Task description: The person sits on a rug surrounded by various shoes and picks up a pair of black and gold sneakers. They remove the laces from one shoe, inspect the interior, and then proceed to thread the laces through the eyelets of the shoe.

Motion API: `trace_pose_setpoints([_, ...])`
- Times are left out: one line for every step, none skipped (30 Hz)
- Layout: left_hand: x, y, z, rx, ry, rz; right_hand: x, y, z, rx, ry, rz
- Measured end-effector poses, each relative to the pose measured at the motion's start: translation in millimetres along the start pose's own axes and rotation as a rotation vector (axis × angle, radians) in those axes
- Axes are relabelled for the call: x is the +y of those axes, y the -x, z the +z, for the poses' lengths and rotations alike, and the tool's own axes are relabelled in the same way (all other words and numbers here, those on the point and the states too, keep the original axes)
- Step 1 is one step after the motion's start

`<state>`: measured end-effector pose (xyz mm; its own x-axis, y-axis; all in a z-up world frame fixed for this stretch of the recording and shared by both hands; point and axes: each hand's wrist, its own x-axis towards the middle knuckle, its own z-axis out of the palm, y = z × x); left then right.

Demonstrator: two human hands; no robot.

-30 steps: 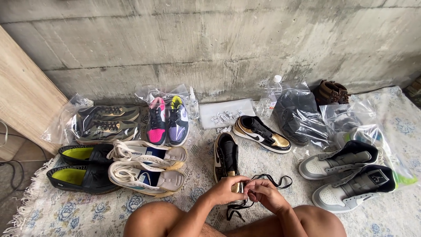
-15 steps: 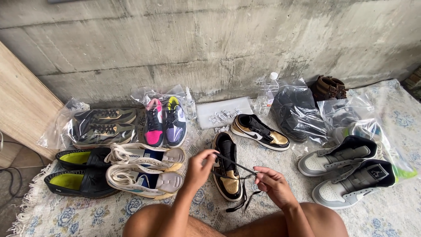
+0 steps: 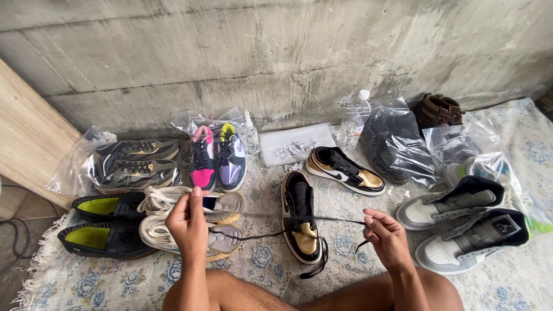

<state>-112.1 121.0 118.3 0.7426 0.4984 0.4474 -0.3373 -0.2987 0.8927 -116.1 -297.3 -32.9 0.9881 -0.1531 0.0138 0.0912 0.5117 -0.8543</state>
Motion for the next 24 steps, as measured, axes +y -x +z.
trace_pose_setpoints([-7,-1,-2,0.004,-0.005,0.001,2,-2,2,-0.004,-0.003,0.004])
trace_pose_setpoints([-15,-2,-3,0.002,-0.029,-0.038,4,-2,2,0.060,0.041,-0.015])
trace_pose_setpoints([-22,-2,-5,0.001,-0.053,-0.077,6,-3,3,0.123,0.086,-0.032])
trace_pose_setpoints([-33,-3,-4,0.001,-0.057,-0.083,3,1,9,0.125,0.088,-0.026])
trace_pose_setpoints([-43,-4,-4,-0.054,-0.305,-0.050,1,4,15,0.110,0.135,-0.024])
trace_pose_setpoints([-53,-7,-1,-0.107,-0.548,-0.013,-3,3,22,0.091,0.182,-0.028])
trace_pose_setpoints([-58,-3,7,-0.104,-0.548,-0.014,-1,4,22,0.089,0.184,-0.027])
trace_pose_setpoints([-63,1,17,-0.147,-0.679,0.161,0,4,21,-0.003,0.287,-0.025])
trace_pose_setpoints([-68,5,28,-0.189,-0.807,0.338,0,4,20,-0.094,0.391,-0.023])
trace_pose_setpoints([-58,15,41,-0.190,-0.804,0.340,-3,6,27,-0.093,0.392,-0.025])
trace_pose_setpoints([-48,25,53,-0.455,-0.485,0.236,-6,8,35,-0.223,0.491,0.002])
trace_pose_setpoints([-39,35,65,-0.706,-0.157,0.128,-7,10,42,-0.354,0.588,0.031])
trace_pose_setpoints([-32,46,74,-0.706,-0.158,0.129,-13,13,60,-0.354,0.587,0.030])
trace_pose_setpoints([-25,58,83,-0.959,-0.054,0.066,-19,16,77,-0.449,0.668,0.076])
trace_pose_setpoints([-19,70,92,-1.208,0.056,0.000,-25,20,94,-0.546,0.748,0.122])
trace_pose_setpoints([-27,78,96,-1.206,0.054,-0.008,-28,20,105,-0.548,0.747,0.129])
trace_pose_setpoints([-34,87,101,-1.286,0.015,-0.193,-33,21,115,-0.582,0.807,0.142])
trace_pose_setpoints([-41,94,107,-1.363,-0.025,-0.377,-37,21,125,-0.610,0.867,0.152])
trace_pose_setpoints([-46,92,106,-1.367,-0.026,-0.379,-35,21,122,-0.607,0.865,0.154])
trace_pose_setpoints([-51,87,107,-1.408,-0.008,-0.401,-34,18,119,-0.611,0.868,0.198])
trace_pose_setpoints([-56,83,108,-1.448,0.010,-0.422,-33,15,117,-0.614,0.870,0.242])
trace_pose_setpoints([-57,79,106,-1.452,0.005,-0.422,-25,13,107,-0.611,0.866,0.241])
trace_pose_setpoints([-59,76,103,-1.466,-0.035,-0.393,-17,12,97,-0.545,0.780,0.307])
trace_pose_setpoints([-61,72,101,-1.473,-0.076,-0.367,-8,9,87,-0.484,0.693,0.371])
